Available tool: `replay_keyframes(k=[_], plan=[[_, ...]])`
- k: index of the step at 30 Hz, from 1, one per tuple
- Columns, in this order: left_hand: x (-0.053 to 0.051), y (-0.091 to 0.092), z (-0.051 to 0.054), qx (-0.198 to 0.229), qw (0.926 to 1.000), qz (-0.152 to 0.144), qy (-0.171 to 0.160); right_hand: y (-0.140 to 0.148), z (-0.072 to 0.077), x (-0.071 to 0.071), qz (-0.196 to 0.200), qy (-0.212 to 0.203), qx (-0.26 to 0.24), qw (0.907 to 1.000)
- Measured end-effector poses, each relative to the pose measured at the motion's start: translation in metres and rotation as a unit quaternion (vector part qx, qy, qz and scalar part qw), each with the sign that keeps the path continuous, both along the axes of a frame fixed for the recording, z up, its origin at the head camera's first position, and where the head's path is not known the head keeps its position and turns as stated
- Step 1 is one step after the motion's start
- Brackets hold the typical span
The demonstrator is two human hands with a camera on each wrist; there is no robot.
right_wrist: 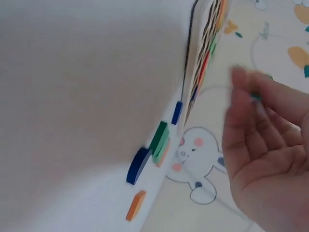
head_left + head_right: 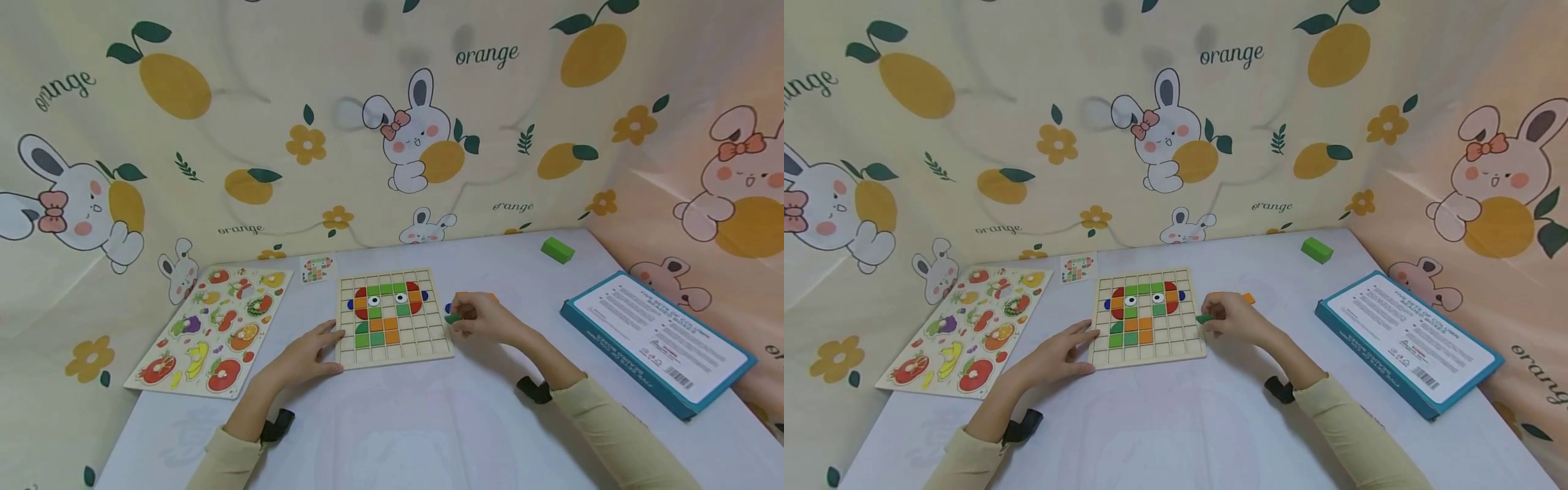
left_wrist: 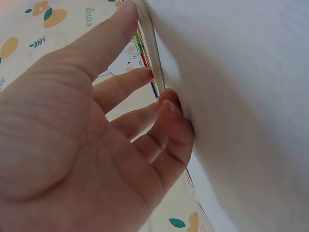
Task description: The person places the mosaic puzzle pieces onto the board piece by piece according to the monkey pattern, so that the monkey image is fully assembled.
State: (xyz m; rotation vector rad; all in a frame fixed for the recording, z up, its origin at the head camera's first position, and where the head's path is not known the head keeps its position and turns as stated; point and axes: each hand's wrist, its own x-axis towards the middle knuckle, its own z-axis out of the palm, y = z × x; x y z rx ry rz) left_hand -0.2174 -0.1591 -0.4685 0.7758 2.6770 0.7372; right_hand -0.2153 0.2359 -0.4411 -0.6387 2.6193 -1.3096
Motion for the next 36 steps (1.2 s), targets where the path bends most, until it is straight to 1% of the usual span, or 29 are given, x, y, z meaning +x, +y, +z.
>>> replay_keyframes(k=[1, 3, 5, 7, 9, 12, 14, 15, 19, 22, 25, 28, 32, 36], plan=[[0.000, 0.000, 0.000, 0.000, 1.0000, 0.000, -0.001, -0.001, 0.000, 0.000, 0.008, 0.001, -0.017, 0.9998], [0.000, 0.000, 0.000, 0.000, 1.0000, -0.001, 0.001, -0.003, 0.000, -0.001, 0.012, -0.004, -0.040, 0.9991], [0.000, 0.000, 0.000, 0.001, 1.0000, -0.001, 0.001, -0.006, 0.000, -0.001, 0.002, -0.010, -0.050, 0.9987], [0.000, 0.000, 0.000, 0.000, 1.0000, -0.002, 0.001, -0.010, 0.000, -0.001, -0.013, -0.029, -0.071, 0.9970], [0.000, 0.000, 0.000, -0.001, 1.0000, 0.000, -0.002, -0.013, 0.000, 0.000, -0.031, -0.060, -0.096, 0.9930], [0.000, 0.000, -0.001, -0.001, 1.0000, 0.001, 0.000, -0.019, -0.001, -0.001, -0.059, -0.100, -0.141, 0.9832], [0.000, 0.000, 0.000, -0.001, 1.0000, 0.002, -0.001, -0.024, -0.004, -0.002, -0.067, -0.112, -0.163, 0.9779], [0.000, 0.001, 0.000, -0.002, 1.0000, 0.002, 0.000, -0.026, -0.006, -0.003, -0.068, -0.112, -0.166, 0.9774], [0.001, 0.001, 0.002, -0.004, 1.0000, 0.001, 0.001, -0.039, -0.012, -0.008, -0.052, -0.077, -0.111, 0.9895], [0.001, 0.000, 0.002, -0.002, 1.0000, -0.001, 0.005, -0.051, -0.014, -0.013, -0.035, -0.056, -0.070, 0.9954], [0.001, 0.000, 0.002, -0.002, 1.0000, 0.001, 0.002, -0.062, -0.014, -0.018, -0.019, -0.038, -0.049, 0.9979], [0.001, 0.000, 0.002, -0.002, 1.0000, 0.003, 0.000, -0.071, -0.012, -0.022, -0.006, -0.017, -0.010, 0.9998], [0.000, 0.000, 0.001, -0.001, 1.0000, 0.003, -0.005, -0.080, -0.011, -0.023, -0.018, -0.015, 0.032, 0.9992], [0.000, 0.000, 0.001, 0.001, 1.0000, 0.003, -0.006, -0.085, -0.013, -0.023, -0.030, -0.020, 0.035, 0.9987]])
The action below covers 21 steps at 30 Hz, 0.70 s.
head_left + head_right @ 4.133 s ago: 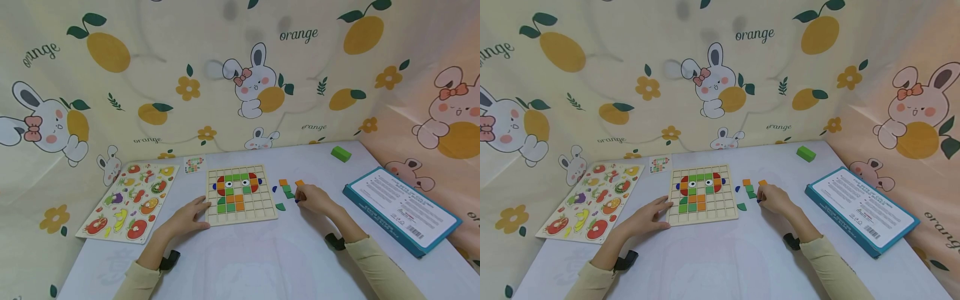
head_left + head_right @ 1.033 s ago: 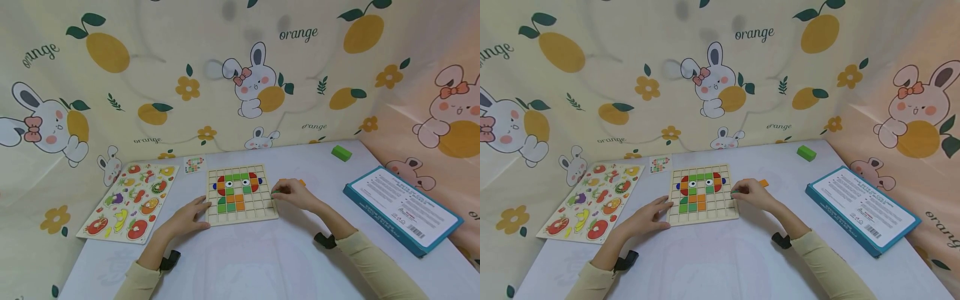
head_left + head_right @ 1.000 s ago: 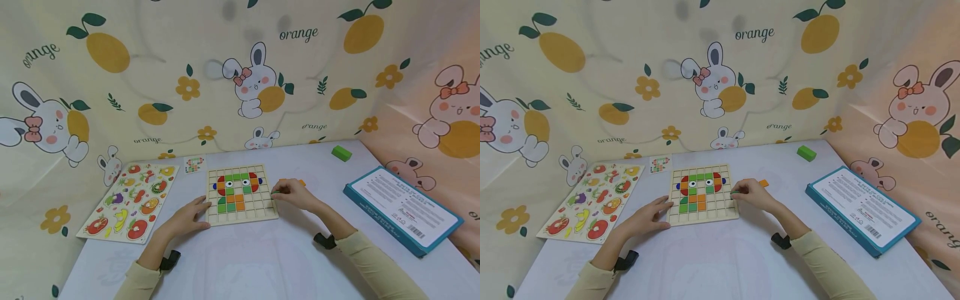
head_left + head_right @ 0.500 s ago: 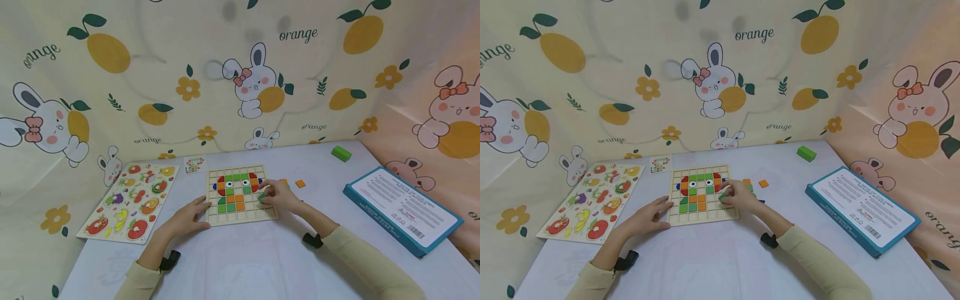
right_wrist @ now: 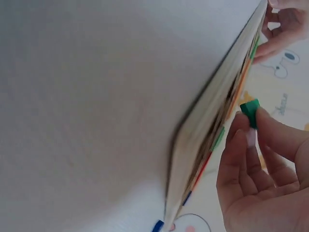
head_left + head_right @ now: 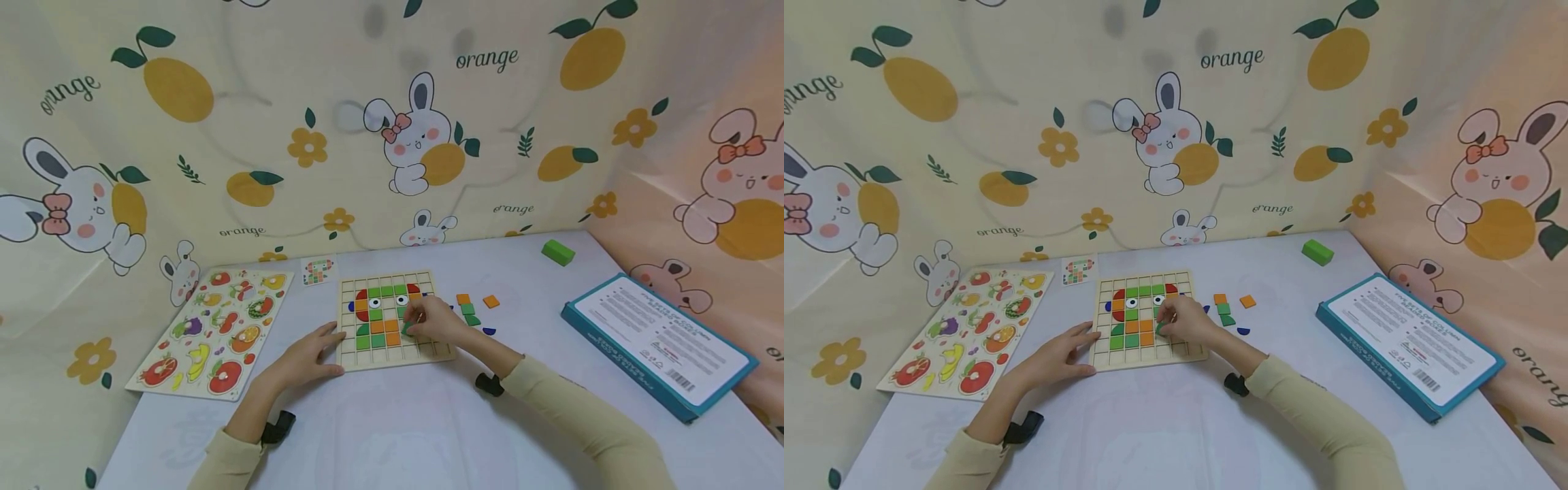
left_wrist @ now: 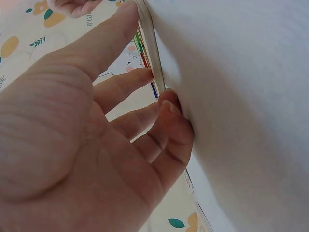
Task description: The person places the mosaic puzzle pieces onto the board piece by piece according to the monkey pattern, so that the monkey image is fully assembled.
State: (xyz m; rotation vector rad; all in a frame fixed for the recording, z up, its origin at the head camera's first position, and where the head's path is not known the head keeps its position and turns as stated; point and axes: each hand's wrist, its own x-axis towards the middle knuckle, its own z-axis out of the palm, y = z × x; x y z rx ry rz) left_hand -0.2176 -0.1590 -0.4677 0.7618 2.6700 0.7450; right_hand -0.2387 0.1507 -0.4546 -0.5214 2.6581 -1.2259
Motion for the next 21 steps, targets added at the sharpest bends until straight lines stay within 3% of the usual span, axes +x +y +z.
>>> replay_keyframes(k=[5, 13, 21], plan=[[0.0002, 0.0006, 0.0005, -0.001, 1.0000, 0.001, 0.003, -0.0016, -0.0026, 0.0015, 0.007, -0.011, -0.007, 0.9999], [0.0001, 0.0002, -0.0016, 0.003, 1.0000, 0.003, 0.000, -0.0049, -0.0049, 0.0025, 0.023, -0.016, 0.023, 0.9993], [-0.0013, 0.0001, -0.0038, 0.001, 1.0000, 0.007, 0.002, -0.0062, -0.0083, 0.0053, 0.031, 0.006, 0.046, 0.9985]])
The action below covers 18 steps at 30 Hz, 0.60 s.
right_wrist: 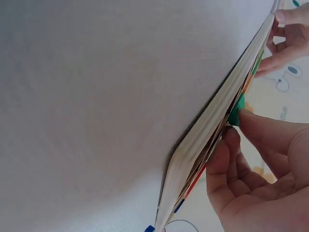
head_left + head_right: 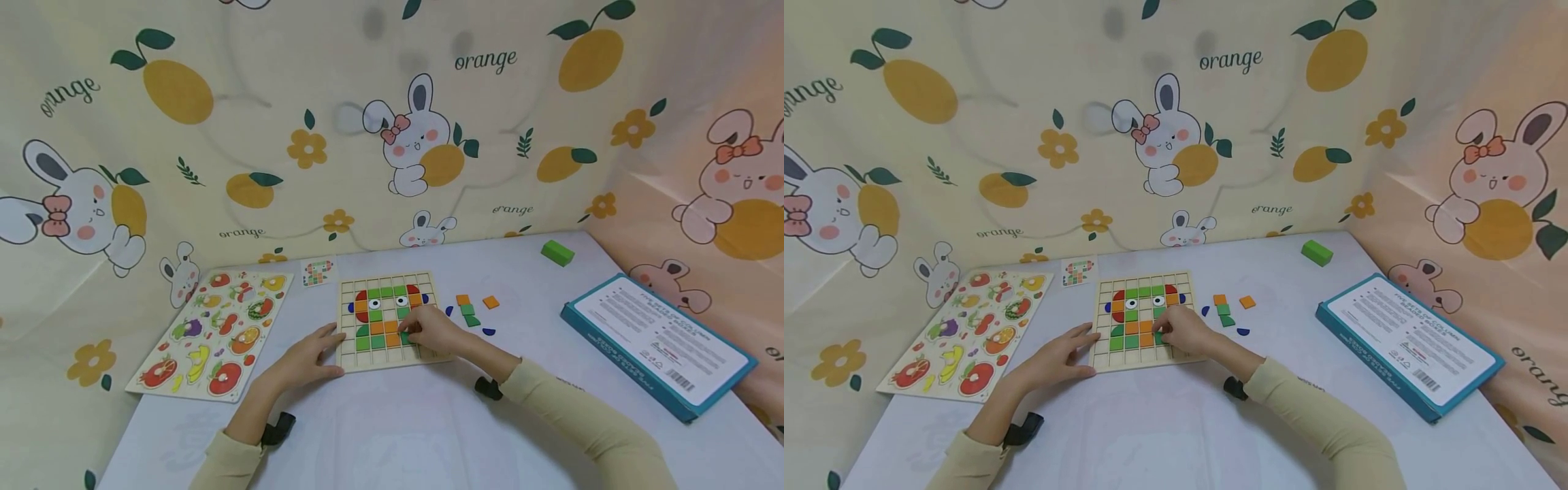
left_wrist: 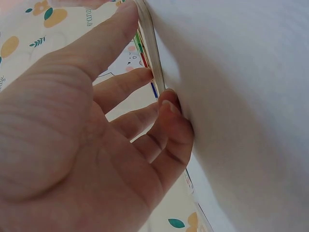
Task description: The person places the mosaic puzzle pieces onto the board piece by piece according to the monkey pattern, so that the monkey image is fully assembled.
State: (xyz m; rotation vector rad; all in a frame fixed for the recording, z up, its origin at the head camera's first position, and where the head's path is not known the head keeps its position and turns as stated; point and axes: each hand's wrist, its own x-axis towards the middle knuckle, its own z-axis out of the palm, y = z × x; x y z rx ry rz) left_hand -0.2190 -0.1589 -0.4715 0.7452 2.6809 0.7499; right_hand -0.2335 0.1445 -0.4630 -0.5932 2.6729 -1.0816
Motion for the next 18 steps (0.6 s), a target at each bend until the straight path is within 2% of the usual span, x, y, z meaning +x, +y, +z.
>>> replay_keyframes(k=[5, 9, 14, 18], plan=[[0.0002, 0.0003, 0.0003, -0.003, 1.0000, -0.001, 0.001, -0.0019, 0.0015, 0.0024, 0.013, 0.030, 0.020, 0.9993], [0.0006, -0.0004, 0.0001, -0.005, 1.0000, -0.002, 0.002, -0.0042, 0.0014, 0.0035, 0.008, 0.048, 0.043, 0.9979], [0.0003, -0.0008, -0.0003, -0.005, 1.0000, -0.003, 0.002, -0.0071, -0.0002, 0.0031, -0.004, 0.090, 0.097, 0.9912], [-0.0004, -0.0006, -0.0004, -0.005, 1.0000, -0.005, 0.004, -0.0066, -0.0002, 0.0028, -0.006, 0.100, 0.114, 0.9885]])
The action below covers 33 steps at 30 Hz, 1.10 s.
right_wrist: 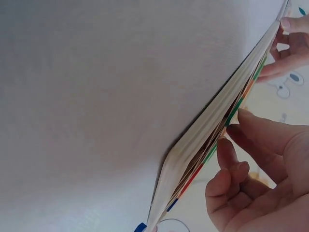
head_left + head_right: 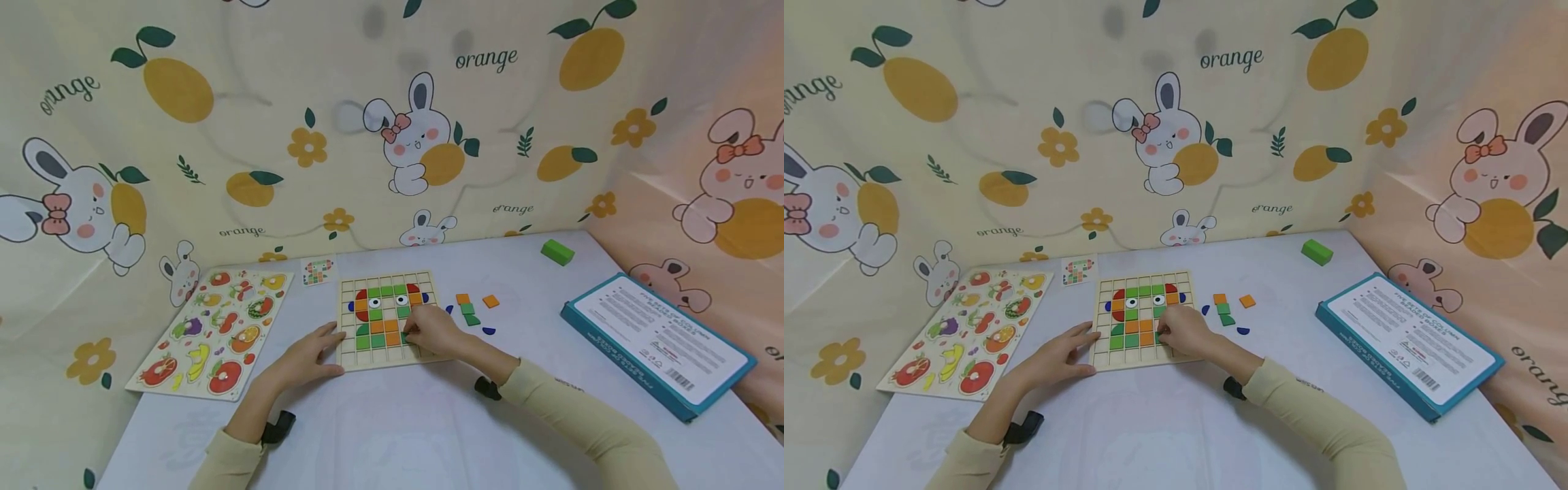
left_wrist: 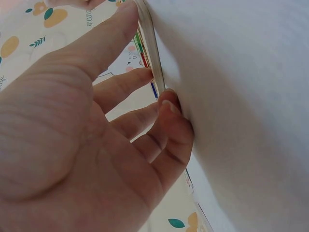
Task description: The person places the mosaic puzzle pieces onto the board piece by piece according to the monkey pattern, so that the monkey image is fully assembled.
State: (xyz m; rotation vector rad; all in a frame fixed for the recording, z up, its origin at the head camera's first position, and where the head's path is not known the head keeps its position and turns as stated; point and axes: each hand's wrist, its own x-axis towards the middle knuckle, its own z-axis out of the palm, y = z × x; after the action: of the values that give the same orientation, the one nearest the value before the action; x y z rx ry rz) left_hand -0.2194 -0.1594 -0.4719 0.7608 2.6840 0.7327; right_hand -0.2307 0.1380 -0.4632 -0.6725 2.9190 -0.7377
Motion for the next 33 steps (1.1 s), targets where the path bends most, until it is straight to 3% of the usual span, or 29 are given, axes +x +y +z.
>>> replay_keyframes(k=[8, 11, 15, 19, 24, 33], plan=[[0.000, 0.002, 0.002, 0.003, 1.0000, -0.001, -0.003, 0.024, 0.008, -0.002, -0.016, -0.032, -0.043, 0.9985], [-0.001, 0.002, 0.002, 0.002, 1.0000, -0.002, 0.000, 0.045, 0.015, -0.010, -0.054, -0.028, -0.064, 0.9961], [-0.001, 0.002, 0.002, 0.001, 1.0000, -0.003, 0.001, 0.079, 0.021, -0.020, -0.110, -0.018, -0.057, 0.9921], [0.000, 0.001, 0.002, 0.001, 1.0000, -0.004, -0.002, 0.106, 0.020, -0.025, -0.143, -0.049, -0.048, 0.9873], [0.000, 0.000, 0.002, 0.001, 1.0000, 0.000, -0.001, 0.121, 0.014, -0.029, -0.146, -0.082, -0.053, 0.9843], [0.001, 0.001, 0.002, -0.002, 1.0000, 0.000, -0.001, 0.125, 0.004, -0.032, -0.142, -0.094, -0.052, 0.9840]])
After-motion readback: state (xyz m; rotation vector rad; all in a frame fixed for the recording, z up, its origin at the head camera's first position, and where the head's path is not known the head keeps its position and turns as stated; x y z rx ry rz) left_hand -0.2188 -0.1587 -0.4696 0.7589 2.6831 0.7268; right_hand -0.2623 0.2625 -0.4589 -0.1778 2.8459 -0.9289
